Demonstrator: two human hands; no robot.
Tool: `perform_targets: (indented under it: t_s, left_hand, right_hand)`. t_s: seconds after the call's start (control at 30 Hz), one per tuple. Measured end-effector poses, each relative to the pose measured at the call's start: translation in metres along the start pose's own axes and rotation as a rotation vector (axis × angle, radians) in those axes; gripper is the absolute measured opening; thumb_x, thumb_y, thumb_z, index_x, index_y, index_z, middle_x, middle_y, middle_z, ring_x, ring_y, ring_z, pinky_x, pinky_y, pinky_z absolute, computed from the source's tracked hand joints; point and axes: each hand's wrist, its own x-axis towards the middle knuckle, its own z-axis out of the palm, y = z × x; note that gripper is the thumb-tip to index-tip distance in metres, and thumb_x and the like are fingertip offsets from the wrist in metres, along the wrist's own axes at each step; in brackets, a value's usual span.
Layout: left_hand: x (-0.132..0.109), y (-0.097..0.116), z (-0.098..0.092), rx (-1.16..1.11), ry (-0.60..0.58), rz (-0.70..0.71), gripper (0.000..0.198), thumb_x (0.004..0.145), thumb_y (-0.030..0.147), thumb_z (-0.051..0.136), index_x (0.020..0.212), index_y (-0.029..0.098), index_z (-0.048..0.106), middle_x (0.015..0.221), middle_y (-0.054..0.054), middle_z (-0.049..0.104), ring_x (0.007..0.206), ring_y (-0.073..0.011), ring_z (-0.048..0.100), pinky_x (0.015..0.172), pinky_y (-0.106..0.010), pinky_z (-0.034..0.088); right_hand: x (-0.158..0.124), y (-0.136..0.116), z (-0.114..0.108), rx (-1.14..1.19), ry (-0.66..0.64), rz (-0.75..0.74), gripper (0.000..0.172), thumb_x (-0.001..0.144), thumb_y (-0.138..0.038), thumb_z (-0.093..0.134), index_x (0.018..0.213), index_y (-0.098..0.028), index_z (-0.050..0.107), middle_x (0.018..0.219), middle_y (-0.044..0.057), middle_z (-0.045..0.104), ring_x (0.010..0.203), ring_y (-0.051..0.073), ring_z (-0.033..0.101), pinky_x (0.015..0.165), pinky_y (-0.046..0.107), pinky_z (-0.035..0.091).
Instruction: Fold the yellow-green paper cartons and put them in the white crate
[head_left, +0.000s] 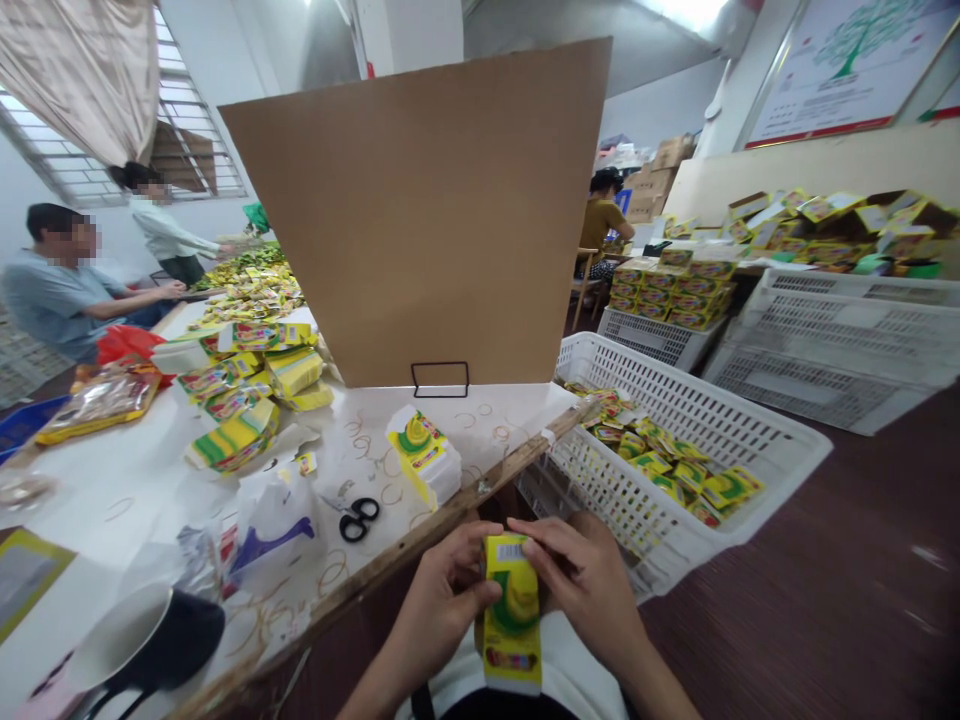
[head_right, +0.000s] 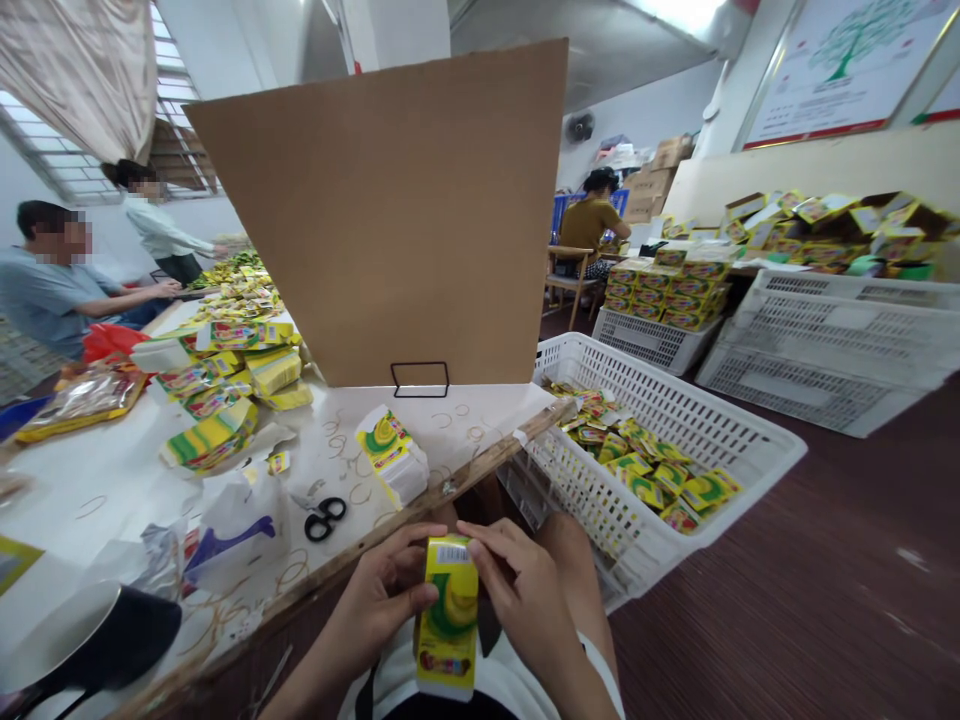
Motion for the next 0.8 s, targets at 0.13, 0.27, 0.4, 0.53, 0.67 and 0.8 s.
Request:
perform_targets:
  t_s: [0.13, 0.27, 0.4, 0.53, 0.67, 0.8]
  left_hand:
    - [0.009, 0.005, 0.006, 0.223, 0.063, 0.072, 0.038, 0.08, 0.019, 0.06, 0.118, 0.016, 0.055, 0.111, -0.013, 0.067, 0.093, -0.0235, 0.066, 0.081, -0.034, 0.052]
    - [0.029, 0.012, -0.018, 0.819, 0.313, 0.341, 0.049, 0.087, 0.02, 0.049, 0.136, 0.018, 0.042, 0.14, -0.012, 0.047, 0.131, -0.0234, 0.04, 0.109, -0.042, 0.033]
    - [0.049, 0.01, -0.069, 1.246, 0.492, 0.359, 0.068, 0.08, 0.026, 0.06, 0.141, 0.01, 0.034, 0.146, -0.016, 0.037, 0.139, -0.0293, 0.026, 0.114, -0.054, 0.019]
    - [0.052, 0.003, -0.1, 1.31, 0.413, 0.298, 0.031, 0.085, 0.025, 0.054, 0.113, 0.015, 0.063, 0.125, -0.012, 0.061, 0.118, -0.0273, 0.055, 0.102, -0.046, 0.043]
    - [0.046, 0.004, -0.102, 1.307, 0.435, 0.331, 0.03, 0.093, 0.026, 0.041, 0.104, 0.016, 0.067, 0.111, -0.011, 0.069, 0.104, -0.0246, 0.064, 0.092, -0.042, 0.05]
    - [0.044, 0.006, -0.102, 1.294, 0.382, 0.406, 0.025, 0.085, 0.025, 0.056, 0.107, 0.018, 0.066, 0.115, -0.009, 0.067, 0.109, -0.0246, 0.061, 0.095, -0.041, 0.049]
  right_hand:
    - [0.007, 0.01, -0.004, 0.211, 0.039, 0.098, 0.025, 0.081, -0.034, 0.06, 0.098, -0.022, 0.074, 0.094, 0.007, 0.072, 0.085, 0.021, 0.067, 0.072, 0.03, 0.055]
    - [0.029, 0.033, -0.029, 0.434, 0.626, 0.191, 0.039, 0.073, -0.037, 0.071, 0.111, -0.027, 0.066, 0.095, 0.002, 0.07, 0.079, 0.015, 0.067, 0.073, 0.026, 0.054]
    - [0.041, 0.05, -0.043, 0.759, 0.794, 0.209, 0.06, 0.061, -0.036, 0.081, 0.117, -0.028, 0.059, 0.104, 0.0, 0.068, 0.092, 0.015, 0.066, 0.087, 0.027, 0.05]
    - [0.026, 0.056, -0.014, 0.709, 0.427, 0.41, 0.042, 0.062, -0.042, 0.08, 0.095, -0.018, 0.07, 0.091, 0.005, 0.072, 0.077, 0.016, 0.066, 0.071, 0.025, 0.052]
    - [0.013, 0.049, 0.015, 0.684, 0.378, 0.425, 0.038, 0.063, -0.044, 0.078, 0.086, -0.015, 0.071, 0.075, 0.004, 0.071, 0.063, 0.014, 0.061, 0.061, 0.024, 0.049]
    - [0.011, 0.04, 0.027, 0.665, 0.269, 0.417, 0.036, 0.067, -0.045, 0.076, 0.086, -0.015, 0.071, 0.073, 0.005, 0.07, 0.061, 0.015, 0.06, 0.058, 0.026, 0.047]
